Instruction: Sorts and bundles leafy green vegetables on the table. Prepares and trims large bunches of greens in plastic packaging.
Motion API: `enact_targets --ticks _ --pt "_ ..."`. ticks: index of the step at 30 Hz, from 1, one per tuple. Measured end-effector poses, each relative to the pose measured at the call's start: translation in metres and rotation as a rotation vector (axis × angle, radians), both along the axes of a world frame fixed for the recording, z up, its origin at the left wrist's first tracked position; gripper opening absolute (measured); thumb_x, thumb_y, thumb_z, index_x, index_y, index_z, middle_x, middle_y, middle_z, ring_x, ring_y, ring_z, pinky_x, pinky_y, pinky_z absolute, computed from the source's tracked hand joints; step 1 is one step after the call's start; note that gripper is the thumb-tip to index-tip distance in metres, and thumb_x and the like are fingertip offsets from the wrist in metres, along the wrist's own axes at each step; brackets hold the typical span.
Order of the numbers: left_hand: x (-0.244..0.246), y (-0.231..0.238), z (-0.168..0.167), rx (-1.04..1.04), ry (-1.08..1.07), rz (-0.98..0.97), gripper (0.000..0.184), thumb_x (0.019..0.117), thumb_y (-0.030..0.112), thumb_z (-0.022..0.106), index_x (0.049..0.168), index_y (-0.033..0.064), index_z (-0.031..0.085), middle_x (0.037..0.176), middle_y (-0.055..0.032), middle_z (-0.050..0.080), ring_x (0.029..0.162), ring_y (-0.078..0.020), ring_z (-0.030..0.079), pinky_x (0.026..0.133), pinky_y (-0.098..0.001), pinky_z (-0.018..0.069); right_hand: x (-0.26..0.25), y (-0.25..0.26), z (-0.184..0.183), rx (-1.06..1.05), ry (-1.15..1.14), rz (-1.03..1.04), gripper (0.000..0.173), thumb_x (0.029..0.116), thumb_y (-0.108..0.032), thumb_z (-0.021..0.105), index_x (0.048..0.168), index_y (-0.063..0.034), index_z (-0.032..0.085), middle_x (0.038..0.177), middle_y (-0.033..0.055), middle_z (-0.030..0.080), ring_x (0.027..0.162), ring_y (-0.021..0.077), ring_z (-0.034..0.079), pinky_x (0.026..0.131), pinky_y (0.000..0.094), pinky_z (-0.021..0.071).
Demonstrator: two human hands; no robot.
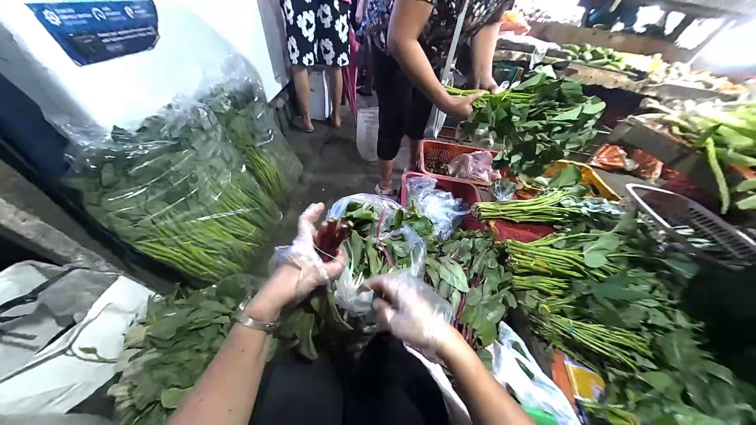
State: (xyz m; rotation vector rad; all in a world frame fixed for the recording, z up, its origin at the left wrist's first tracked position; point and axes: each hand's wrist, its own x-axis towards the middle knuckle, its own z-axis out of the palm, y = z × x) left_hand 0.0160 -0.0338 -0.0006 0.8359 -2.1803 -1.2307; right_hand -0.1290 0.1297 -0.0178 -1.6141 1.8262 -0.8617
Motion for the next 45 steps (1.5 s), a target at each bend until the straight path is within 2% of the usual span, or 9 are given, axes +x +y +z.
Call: enact_targets --ticks 4,8,12,18,23,30,34,37,45 --pt "-0.003 -0.003 -0.008 0.061 0.059 -0.047 0.106 0.0755 0.009 0.075 0.159 0.0037 0.010 0.123 -0.0155 0.062 0.104 -0.0121 0.064 0.091 -0.0310 0.0536 0.005 0.032 0.002 -0.317 -0.076 0.336 0.025 0.0907 0.003 0.053 0.092 -0.0019 0.077 0.090 0.0110 0.074 0.086 0.0216 0.070 0.081 0.0387 0.0555" --pt "-0.012 0.016 -0.016 0.180 0.297 -0.017 0.110 0.0741 0.010 0.076 0.159 0.0019 0.006 0.114 -0.0091 0.064 0.095 -0.0031 0.065 0.085 -0.0219 0.0547 0.013 0.023 -0.012 -0.556 -1.164 0.390 0.035 0.1008 -0.033 0.062 0.134 -0.0247 0.069 0.126 -0.0057 0.073 0.079 -0.0026 0.071 0.064 0.0136 0.0580" --pt "-0.018 0.038 -0.016 -0.004 0.392 0.031 0.114 0.0742 0.008 0.075 0.157 -0.0045 -0.001 0.109 -0.0115 0.065 0.094 -0.0054 0.066 0.086 -0.0239 0.0556 0.010 -0.005 -0.029 -0.718 -1.599 0.203 0.058 0.0891 -0.046 0.072 0.135 -0.0105 0.068 0.137 0.0077 0.067 0.123 0.0169 0.066 0.098 0.0294 0.0561" --pt "-0.010 0.055 0.030 -0.067 -0.445 -0.287 0.114 0.0840 0.012 0.078 0.162 0.0059 -0.005 0.151 -0.0202 0.048 0.131 -0.0323 0.056 0.107 -0.0535 0.0457 -0.005 -0.005 0.004 -0.537 -0.429 0.109 0.079 0.0821 -0.047 0.081 0.130 0.0096 0.054 0.125 0.0097 0.065 0.105 0.0098 0.068 0.088 0.0279 0.0602" --pt "0.006 0.046 0.016 -0.168 -0.681 -0.492 0.034 0.1032 0.015 0.055 0.124 -0.0102 0.063 0.130 -0.0326 0.060 0.126 -0.0465 0.055 0.108 -0.0583 0.0387 0.005 -0.013 0.046 -0.110 0.285 0.218 0.040 0.0763 -0.033 0.086 0.095 0.0002 0.074 0.107 0.0208 0.070 0.099 0.0309 0.068 0.086 0.0484 0.0549" --pt "-0.002 0.016 0.003 0.045 -0.381 -0.128 0.118 0.0798 0.012 0.081 0.164 0.0204 -0.003 0.140 -0.0090 0.058 0.122 -0.0266 0.060 0.100 -0.0534 0.0497 0.027 0.001 0.011 -0.577 0.694 0.157 0.020 0.0869 -0.047 0.071 0.090 -0.0298 0.081 0.118 0.0085 0.073 0.117 0.0400 0.064 0.101 0.0699 0.0423" --pt "0.009 0.009 0.000 0.047 -0.236 -0.037 0.111 0.0814 0.013 0.076 0.163 0.0128 0.001 0.137 -0.0098 0.059 0.120 -0.0204 0.061 0.101 -0.0442 0.0504 0.019 0.000 -0.018 -0.345 0.324 0.186 0.028 0.0878 -0.023 0.057 0.095 -0.0097 0.080 0.123 0.0249 0.065 0.117 0.0439 0.060 0.095 0.0593 0.0475" --pt "0.021 0.005 -0.019 0.025 0.149 0.026 0.109 0.0747 0.007 0.074 0.159 -0.0026 0.006 0.123 -0.0132 0.063 0.107 -0.0094 0.064 0.093 -0.0261 0.0526 0.008 0.009 -0.030 -0.623 -0.199 0.029 0.037 0.1008 -0.049 0.051 0.081 -0.0281 0.075 0.123 -0.0069 0.063 0.119 0.0034 0.057 0.100 0.0218 0.0498" --pt "0.003 0.024 -0.070 -0.310 0.920 0.006 0.104 0.0754 0.002 0.075 0.156 0.0003 0.009 0.097 0.0071 0.066 0.086 0.0050 0.063 0.079 -0.0138 0.0540 0.047 -0.001 -0.050 -0.746 -1.677 0.248 0.022 0.0954 -0.027 0.062 0.092 -0.0133 0.079 0.079 -0.0025 0.073 0.083 0.0117 0.072 0.096 0.0355 0.0553"
